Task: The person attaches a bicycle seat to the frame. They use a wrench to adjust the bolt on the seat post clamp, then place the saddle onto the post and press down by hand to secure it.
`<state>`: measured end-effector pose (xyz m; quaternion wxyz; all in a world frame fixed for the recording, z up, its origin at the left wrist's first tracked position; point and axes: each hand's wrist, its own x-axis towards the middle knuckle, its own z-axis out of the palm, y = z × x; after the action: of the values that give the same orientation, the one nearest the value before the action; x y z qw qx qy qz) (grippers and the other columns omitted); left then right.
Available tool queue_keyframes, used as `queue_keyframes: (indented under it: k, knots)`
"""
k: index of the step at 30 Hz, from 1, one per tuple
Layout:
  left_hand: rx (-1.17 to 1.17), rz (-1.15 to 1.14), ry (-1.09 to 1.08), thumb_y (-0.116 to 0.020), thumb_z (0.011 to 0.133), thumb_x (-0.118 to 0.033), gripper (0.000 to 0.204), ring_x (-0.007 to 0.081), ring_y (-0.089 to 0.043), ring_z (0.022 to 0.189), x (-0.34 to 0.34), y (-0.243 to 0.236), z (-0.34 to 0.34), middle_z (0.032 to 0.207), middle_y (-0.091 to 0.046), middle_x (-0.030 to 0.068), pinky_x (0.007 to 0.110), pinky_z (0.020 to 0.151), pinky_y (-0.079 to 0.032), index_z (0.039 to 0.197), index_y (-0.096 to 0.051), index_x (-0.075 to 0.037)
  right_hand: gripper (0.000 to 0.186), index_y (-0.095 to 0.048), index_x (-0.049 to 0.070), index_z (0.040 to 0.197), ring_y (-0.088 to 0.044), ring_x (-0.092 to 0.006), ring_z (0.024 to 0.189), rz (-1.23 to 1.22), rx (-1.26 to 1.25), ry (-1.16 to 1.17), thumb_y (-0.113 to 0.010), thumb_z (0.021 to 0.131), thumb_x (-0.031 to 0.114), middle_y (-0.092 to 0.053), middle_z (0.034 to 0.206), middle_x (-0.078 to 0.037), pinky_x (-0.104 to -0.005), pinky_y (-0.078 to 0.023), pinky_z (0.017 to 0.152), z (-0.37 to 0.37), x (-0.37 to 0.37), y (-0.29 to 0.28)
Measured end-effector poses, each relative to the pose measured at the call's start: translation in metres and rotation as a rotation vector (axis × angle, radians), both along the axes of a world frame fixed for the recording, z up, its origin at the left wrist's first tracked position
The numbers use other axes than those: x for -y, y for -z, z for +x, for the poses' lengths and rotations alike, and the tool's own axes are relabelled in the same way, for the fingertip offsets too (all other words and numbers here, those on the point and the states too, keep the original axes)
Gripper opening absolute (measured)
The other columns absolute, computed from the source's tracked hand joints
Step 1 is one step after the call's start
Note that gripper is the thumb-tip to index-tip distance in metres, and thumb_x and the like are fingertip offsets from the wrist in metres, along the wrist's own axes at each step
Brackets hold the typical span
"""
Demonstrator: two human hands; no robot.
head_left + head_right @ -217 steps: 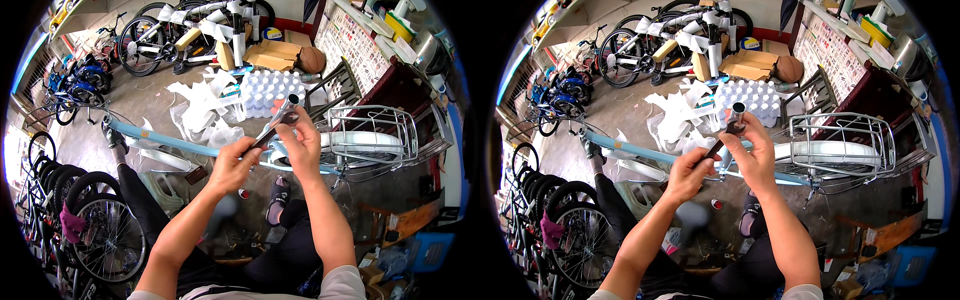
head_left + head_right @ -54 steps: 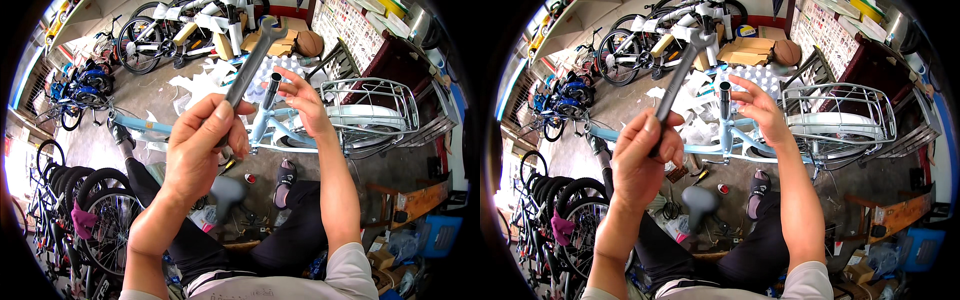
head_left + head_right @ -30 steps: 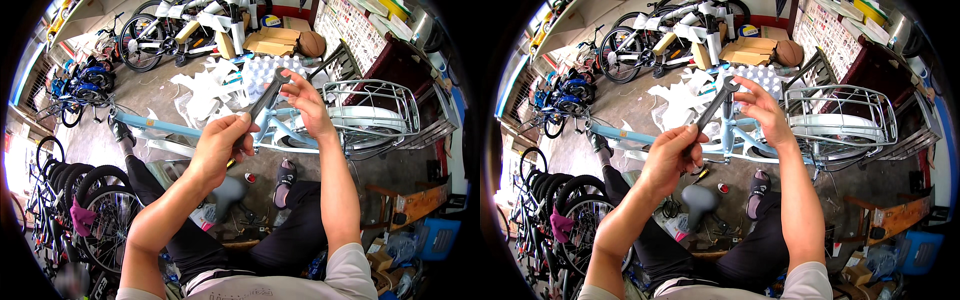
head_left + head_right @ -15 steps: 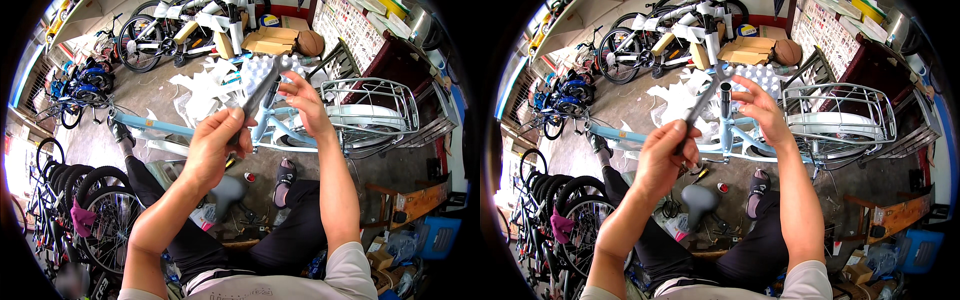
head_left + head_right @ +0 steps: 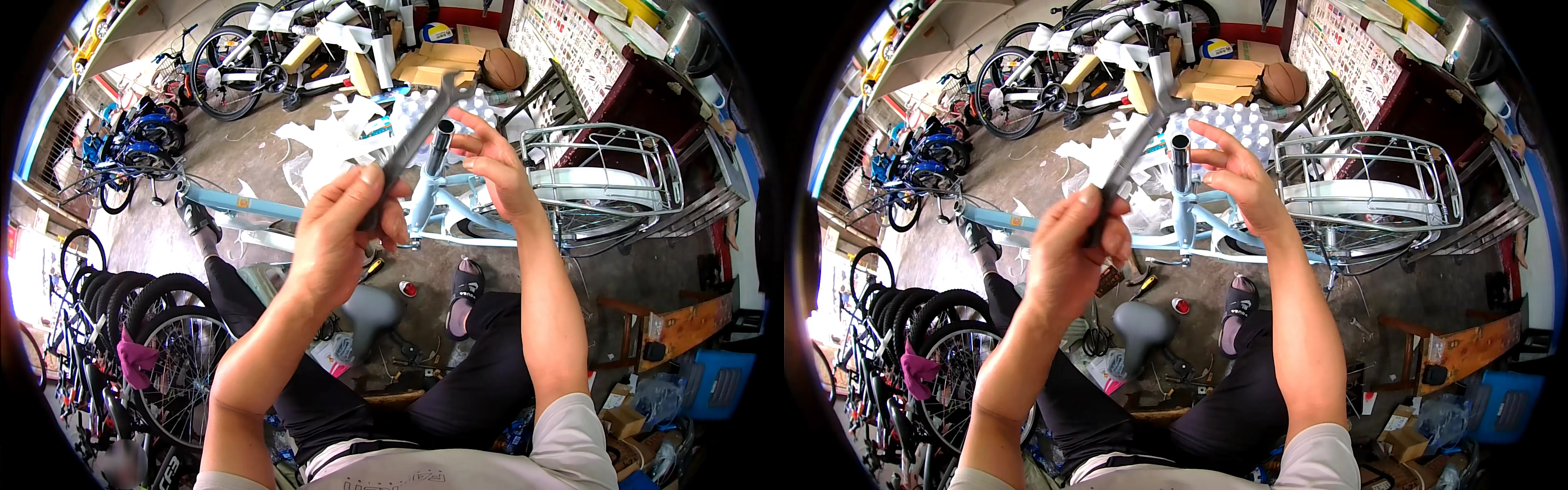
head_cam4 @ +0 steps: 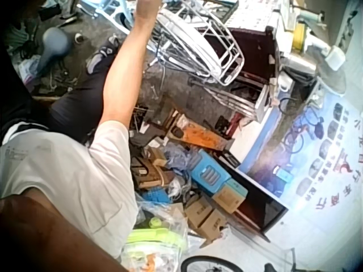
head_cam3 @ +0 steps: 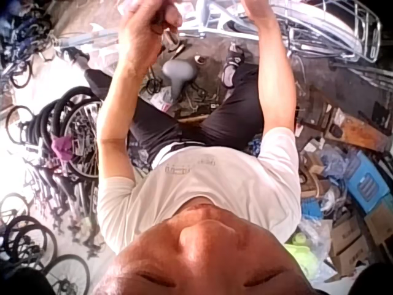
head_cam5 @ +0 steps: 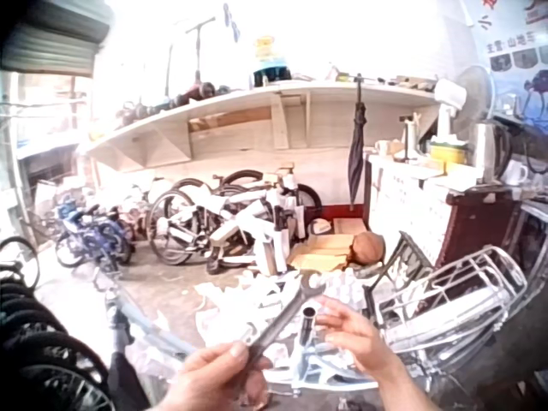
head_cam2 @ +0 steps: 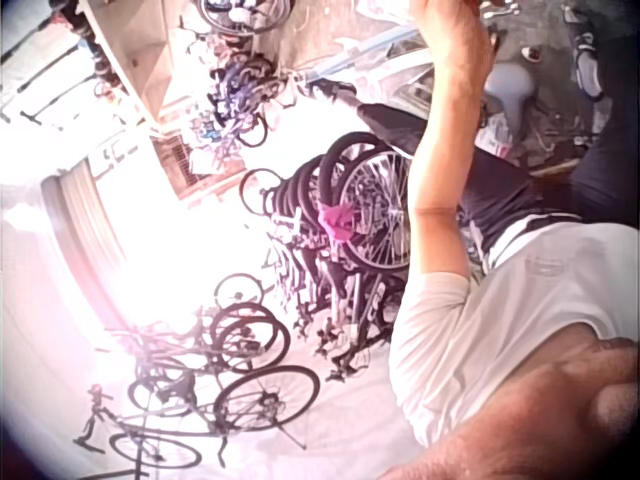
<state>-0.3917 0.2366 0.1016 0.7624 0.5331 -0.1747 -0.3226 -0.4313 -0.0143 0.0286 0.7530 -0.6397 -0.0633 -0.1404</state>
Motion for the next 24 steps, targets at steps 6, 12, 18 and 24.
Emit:
queue_keyframes:
  k: [6,12,18,24]
  knots:
    - [-0.107,0.158,-0.034,-0.053,0.105,-0.033,0.038,0.0135,-0.061,0.064,0.001,0.021,-0.002,0.069,-0.061,0.0025,0.026,0.057,-0.046,0.103,-0.065,0.003,0.075,-0.043,0.010,0.152,-0.056,-0.0168,0.120,-0.021,0.014,0.011,-0.053,0.078,0.007,-0.065,0.127,-0.009,-0.0368,-0.031,0.111,-0.003,0.001,0.000]
    - [0.087,-0.116,-0.048,-0.052,0.106,-0.032,0.041,0.0193,-0.058,0.068,0.001,-0.019,-0.004,0.069,-0.057,0.0063,0.030,0.060,-0.046,0.102,-0.065,0.007,0.078,-0.041,0.007,0.153,-0.056,-0.0182,0.119,0.049,-0.014,-0.015,-0.052,0.076,0.005,-0.064,0.126,-0.014,-0.0354,-0.037,0.107,-0.001,0.001,0.002]
    - [-0.017,0.085,-0.030,-0.054,0.105,-0.030,0.035,0.0152,-0.060,0.067,0.002,0.022,-0.001,0.071,-0.061,0.0033,0.028,0.061,-0.046,0.104,-0.065,0.003,0.078,-0.041,0.006,0.153,-0.058,-0.0178,0.121,0.025,0.006,0.015,-0.052,0.076,0.007,-0.065,0.131,-0.015,-0.0356,-0.038,0.108,-0.001,-0.003,-0.001]
    - [-0.078,0.177,-0.053,-0.052,0.106,-0.033,0.038,0.0135,-0.060,0.067,0.002,0.017,-0.009,0.071,-0.061,0.0021,0.026,0.060,-0.046,0.104,-0.065,0.003,0.076,-0.043,0.008,0.152,-0.057,-0.0175,0.121,-0.084,-0.020,0.035,-0.051,0.077,0.005,-0.063,0.133,-0.012,-0.0352,-0.038,0.107,-0.002,0.000,0.000]
